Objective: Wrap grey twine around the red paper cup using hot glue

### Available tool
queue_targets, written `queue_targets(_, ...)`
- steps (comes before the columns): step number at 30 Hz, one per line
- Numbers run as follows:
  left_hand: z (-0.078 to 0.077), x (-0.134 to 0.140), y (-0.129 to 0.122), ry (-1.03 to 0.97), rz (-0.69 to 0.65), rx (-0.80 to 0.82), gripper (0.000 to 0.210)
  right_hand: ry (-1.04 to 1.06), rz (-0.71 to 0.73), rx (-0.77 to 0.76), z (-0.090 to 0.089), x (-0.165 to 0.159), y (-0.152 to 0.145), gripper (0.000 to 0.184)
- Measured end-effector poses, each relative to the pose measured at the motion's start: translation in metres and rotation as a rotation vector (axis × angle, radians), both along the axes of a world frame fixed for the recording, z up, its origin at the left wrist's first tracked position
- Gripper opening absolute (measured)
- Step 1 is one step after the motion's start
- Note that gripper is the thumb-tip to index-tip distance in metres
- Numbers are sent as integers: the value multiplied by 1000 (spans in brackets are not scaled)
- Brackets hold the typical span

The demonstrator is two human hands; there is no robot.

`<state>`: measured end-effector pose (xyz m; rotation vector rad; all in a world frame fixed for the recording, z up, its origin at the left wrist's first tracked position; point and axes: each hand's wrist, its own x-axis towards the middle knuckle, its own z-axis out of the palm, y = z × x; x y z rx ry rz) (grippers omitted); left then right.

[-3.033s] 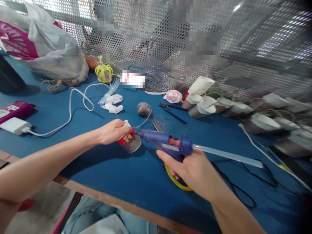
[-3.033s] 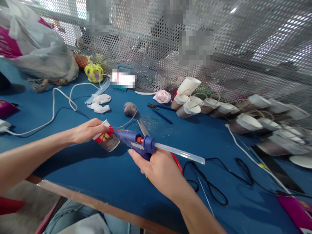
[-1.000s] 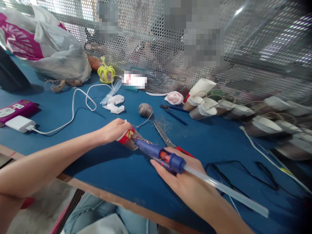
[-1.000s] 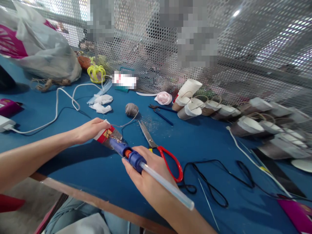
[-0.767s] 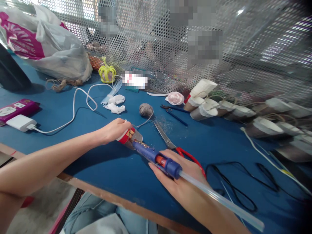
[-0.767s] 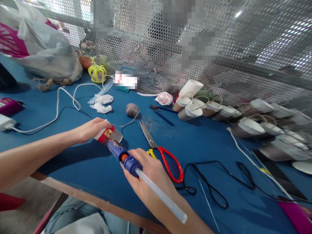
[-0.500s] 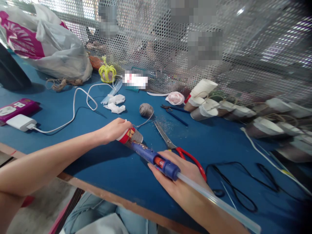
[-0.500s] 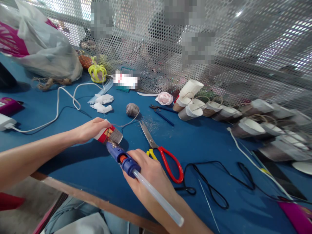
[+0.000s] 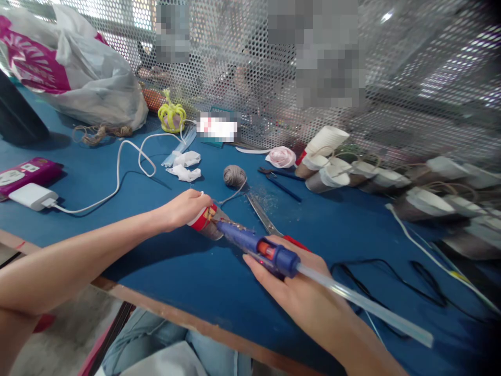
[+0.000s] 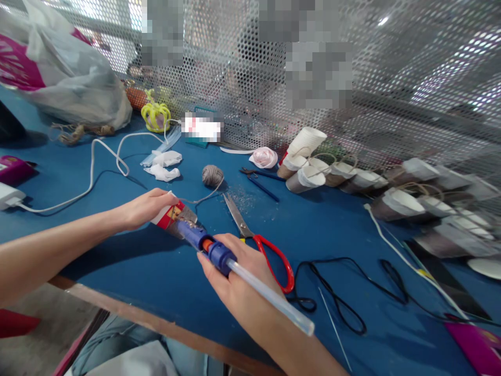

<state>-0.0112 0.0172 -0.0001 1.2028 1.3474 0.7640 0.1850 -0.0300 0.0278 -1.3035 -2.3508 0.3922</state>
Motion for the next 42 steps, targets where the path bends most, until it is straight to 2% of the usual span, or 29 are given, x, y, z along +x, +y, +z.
queue_targets(7, -2, 0, -2, 57, -51, 62, 25, -61, -32, -20, 12, 3, 12, 20)
queue_targets(12, -5, -2, -2, 96, -106, 126, 26, -134, -88, -22, 11, 4, 16, 24)
queue_targets(16, -6, -3, -3, 126, -150, 149, 28, -39, -104, -172, 7, 6, 18, 22)
queue_targets(21, -5, -2, -4, 135, -171, 159, 30, 69, -144, -306, 4, 5, 20, 37)
queue_targets(25, -2, -2, -5, 86, -178, 153, 29, 174, -156, -437, 4, 10, 24, 30)
queue_targets(29, 0, -3, -5, -33, -153, 153, 28, 389, -140, -565, 8, 23, 33, 22)
queue_targets(34, 0, -5, -7, -75, -163, 173, 27, 549, -375, -467, 10, 50, 61, 19)
queue_targets(38, -2, -6, -9, -74, -197, 215, 27, 514, -507, -413, 0, 70, 90, 19)
queue_targets(42, -4, -8, -10, -29, -223, 249, 30, 385, -620, -450, -17, 79, 110, 28)
